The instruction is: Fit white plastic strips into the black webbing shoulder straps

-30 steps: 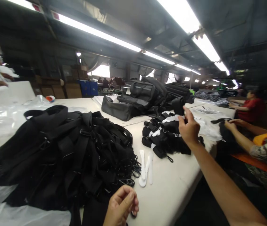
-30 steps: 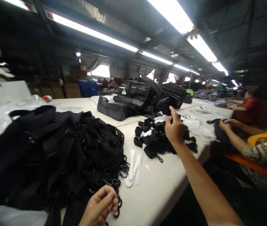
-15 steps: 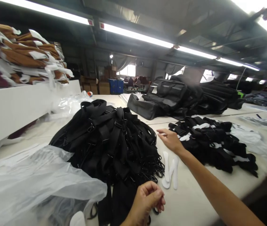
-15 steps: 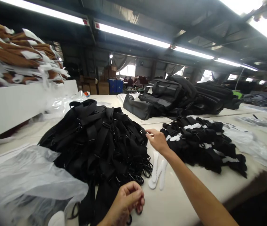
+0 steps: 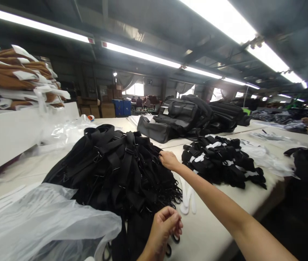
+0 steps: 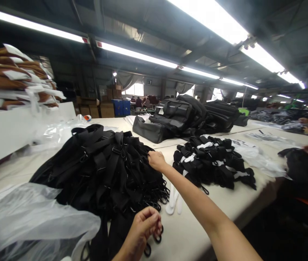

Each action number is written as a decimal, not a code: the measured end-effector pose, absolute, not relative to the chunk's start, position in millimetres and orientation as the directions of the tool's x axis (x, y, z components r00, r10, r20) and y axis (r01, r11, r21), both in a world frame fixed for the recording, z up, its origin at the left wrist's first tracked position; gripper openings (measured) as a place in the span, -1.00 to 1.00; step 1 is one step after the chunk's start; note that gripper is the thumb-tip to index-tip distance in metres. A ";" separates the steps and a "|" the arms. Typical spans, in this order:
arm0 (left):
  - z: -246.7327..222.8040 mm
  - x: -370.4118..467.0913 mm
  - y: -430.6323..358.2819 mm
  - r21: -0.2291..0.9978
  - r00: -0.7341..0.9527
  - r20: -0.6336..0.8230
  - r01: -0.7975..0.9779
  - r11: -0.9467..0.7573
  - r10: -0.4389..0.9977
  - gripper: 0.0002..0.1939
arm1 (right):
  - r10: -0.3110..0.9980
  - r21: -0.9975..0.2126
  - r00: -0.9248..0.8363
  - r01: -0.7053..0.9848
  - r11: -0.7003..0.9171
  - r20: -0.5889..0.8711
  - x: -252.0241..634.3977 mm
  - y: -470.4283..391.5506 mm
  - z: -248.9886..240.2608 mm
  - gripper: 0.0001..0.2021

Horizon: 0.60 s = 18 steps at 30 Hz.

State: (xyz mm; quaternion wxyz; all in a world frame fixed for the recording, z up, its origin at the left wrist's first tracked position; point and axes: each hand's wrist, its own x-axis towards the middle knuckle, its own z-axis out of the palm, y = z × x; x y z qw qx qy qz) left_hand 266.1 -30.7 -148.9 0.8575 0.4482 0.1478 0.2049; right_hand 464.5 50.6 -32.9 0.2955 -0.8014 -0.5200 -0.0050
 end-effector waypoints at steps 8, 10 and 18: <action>-137.3 257.4 -22.4 0.781 0.872 -0.040 -0.278 0.559 0.488 -0.64 | 0.858 -0.772 0.297 0.614 0.165 0.420 375.2 -103.9 44.4 -0.61; -128.4 251.5 -27.4 0.746 0.904 -0.013 -0.275 0.606 0.427 -0.62 | 0.894 -0.794 0.239 0.580 0.182 0.379 352.0 -163.0 50.8 -0.65; -100.5 239.6 -57.7 0.704 0.951 -0.107 -0.134 0.698 0.291 -0.24 | 0.969 -0.937 0.211 0.345 0.052 0.131 311.7 -251.4 -55.0 -0.64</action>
